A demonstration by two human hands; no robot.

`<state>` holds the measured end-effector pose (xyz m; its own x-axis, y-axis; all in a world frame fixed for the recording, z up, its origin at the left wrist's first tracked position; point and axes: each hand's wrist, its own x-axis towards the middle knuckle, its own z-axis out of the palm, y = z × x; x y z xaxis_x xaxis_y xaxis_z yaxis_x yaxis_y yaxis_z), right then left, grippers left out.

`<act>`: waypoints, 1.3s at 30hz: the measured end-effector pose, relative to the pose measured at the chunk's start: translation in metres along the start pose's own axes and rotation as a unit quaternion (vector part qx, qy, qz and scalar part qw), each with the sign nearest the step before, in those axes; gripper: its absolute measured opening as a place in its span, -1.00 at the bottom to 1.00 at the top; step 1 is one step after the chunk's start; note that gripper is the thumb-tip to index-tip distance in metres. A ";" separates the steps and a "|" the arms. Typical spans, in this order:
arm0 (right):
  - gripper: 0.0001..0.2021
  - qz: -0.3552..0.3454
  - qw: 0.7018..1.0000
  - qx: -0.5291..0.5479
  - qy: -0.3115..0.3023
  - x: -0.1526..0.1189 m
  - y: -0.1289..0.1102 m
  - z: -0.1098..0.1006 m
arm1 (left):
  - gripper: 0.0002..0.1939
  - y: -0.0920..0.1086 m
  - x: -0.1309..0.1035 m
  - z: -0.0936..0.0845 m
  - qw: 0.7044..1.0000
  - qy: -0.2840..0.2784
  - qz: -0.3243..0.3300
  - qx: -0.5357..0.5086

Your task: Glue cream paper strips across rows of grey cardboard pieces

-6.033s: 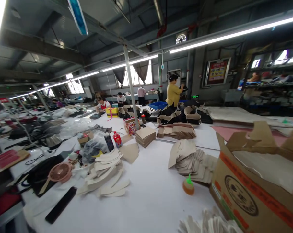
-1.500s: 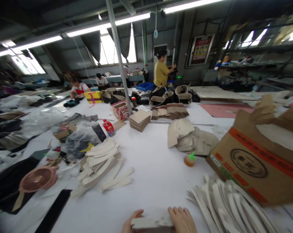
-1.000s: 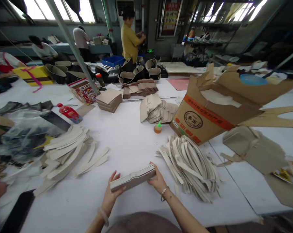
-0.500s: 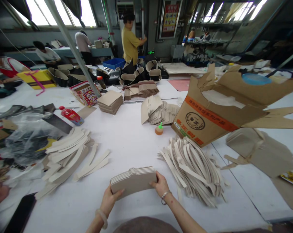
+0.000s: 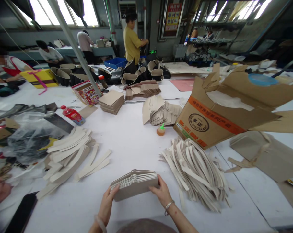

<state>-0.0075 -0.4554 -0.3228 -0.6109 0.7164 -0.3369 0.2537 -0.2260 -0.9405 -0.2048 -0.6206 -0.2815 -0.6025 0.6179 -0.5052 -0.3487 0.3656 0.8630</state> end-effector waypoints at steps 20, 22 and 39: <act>-0.76 0.020 0.997 -0.031 0.067 0.013 -0.025 0.006 | -0.64 0.002 0.008 0.004 0.997 0.064 0.022 0.038; -0.78 0.032 0.996 -0.028 0.076 0.015 -0.026 0.009 | -0.62 0.003 0.010 0.005 0.997 0.073 0.018 0.027; -0.58 0.042 0.986 -0.118 0.111 0.028 -0.022 0.014 | -0.54 0.012 0.017 -0.003 1.000 0.002 -0.007 0.015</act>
<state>-0.0402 -0.4399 -0.3125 -0.4077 0.8348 -0.3700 0.4788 -0.1496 -0.8651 -0.2216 -0.6084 -0.2798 -0.6007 0.6094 -0.5174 -0.3359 0.3949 0.8551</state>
